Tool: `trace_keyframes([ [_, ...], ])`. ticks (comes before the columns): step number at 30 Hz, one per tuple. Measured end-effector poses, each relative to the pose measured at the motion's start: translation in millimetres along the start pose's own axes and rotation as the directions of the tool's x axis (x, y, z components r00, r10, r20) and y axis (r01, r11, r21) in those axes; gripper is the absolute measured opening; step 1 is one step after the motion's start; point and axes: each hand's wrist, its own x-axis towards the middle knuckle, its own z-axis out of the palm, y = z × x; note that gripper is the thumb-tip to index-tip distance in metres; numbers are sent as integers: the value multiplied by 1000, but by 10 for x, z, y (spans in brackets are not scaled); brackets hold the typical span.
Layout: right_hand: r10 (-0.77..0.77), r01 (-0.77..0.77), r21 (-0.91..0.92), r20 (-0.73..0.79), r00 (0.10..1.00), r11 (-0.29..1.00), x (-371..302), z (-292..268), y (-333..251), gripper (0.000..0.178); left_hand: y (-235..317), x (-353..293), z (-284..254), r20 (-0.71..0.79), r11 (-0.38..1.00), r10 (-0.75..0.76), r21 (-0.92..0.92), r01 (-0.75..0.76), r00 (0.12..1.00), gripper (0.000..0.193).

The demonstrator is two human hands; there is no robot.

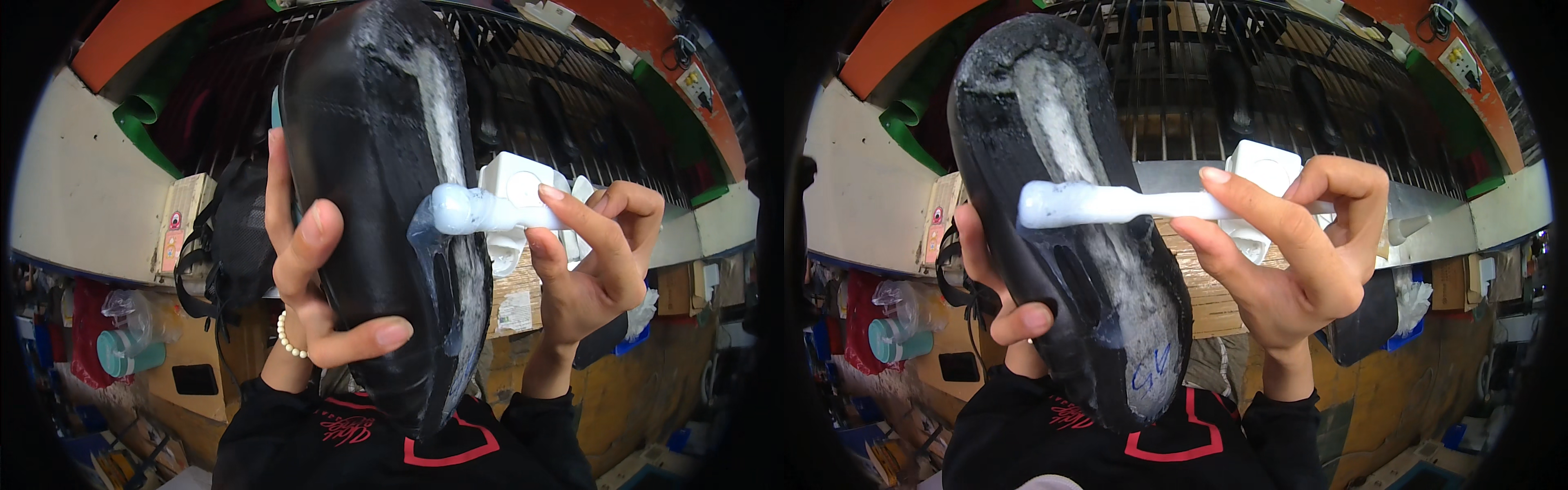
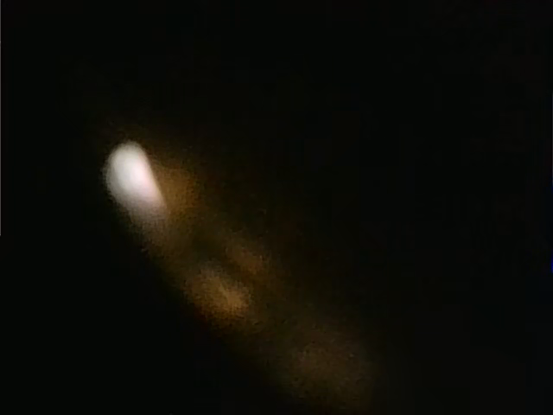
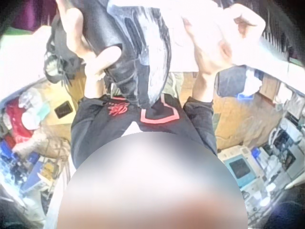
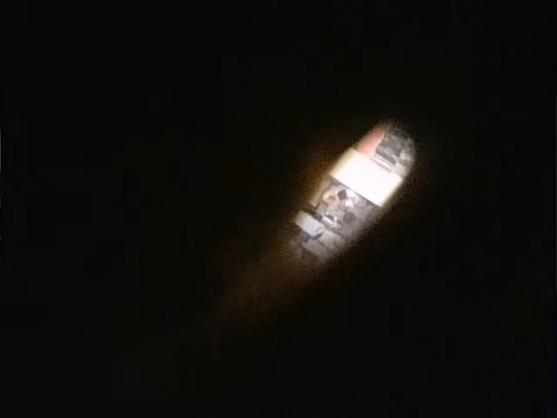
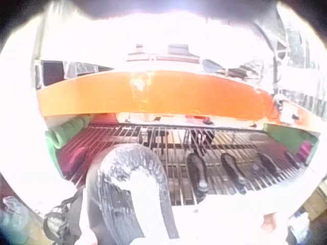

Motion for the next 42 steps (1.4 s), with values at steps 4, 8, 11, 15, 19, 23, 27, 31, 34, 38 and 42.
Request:
trace_keyframes([
  [4,-20,19,-34,-46,999,999,83,-8,22,37,-171,42,25,72,955,293,27,-295,953,67],
  [8,-42,33,-84,-105,994,996,159,-16,38,33,-240,55,52,111,878,476,4,-479,873,76],
  [11,-62,45,-113,-146,987,993,207,-28,80,31,-216,44,62,120,855,518,-32,-518,847,81],
  [15,-132,128,-37,-129,983,991,280,-51,262,34,-180,32,73,145,861,509,-58,-506,849,80],
  [19,-229,230,168,-24,973,959,310,-62,494,40,-140,27,57,171,901,433,-62,-429,885,76],
  [23,-243,218,232,84,966,948,236,-73,614,44,-23,35,3,205,973,229,-56,-223,951,72],
  [27,-224,178,267,151,963,947,101,-78,642,46,106,51,-54,224,993,-94,-45,106,970,69],
  [31,-200,134,315,188,962,940,-25,-71,650,45,70,30,-47,201,931,-332,-88,355,922,66],
  [34,-170,93,350,195,966,932,-109,-65,644,45,-35,-15,-27,190,838,-486,-176,517,853,64],
  [38,-174,92,374,194,965,923,-187,-65,642,46,-94,-29,-25,154,740,-589,-291,606,793,62],
  [42,-156,82,350,189,969,933,-234,-84,621,47,75,62,12,62,717,-613,-374,588,787,60],
])
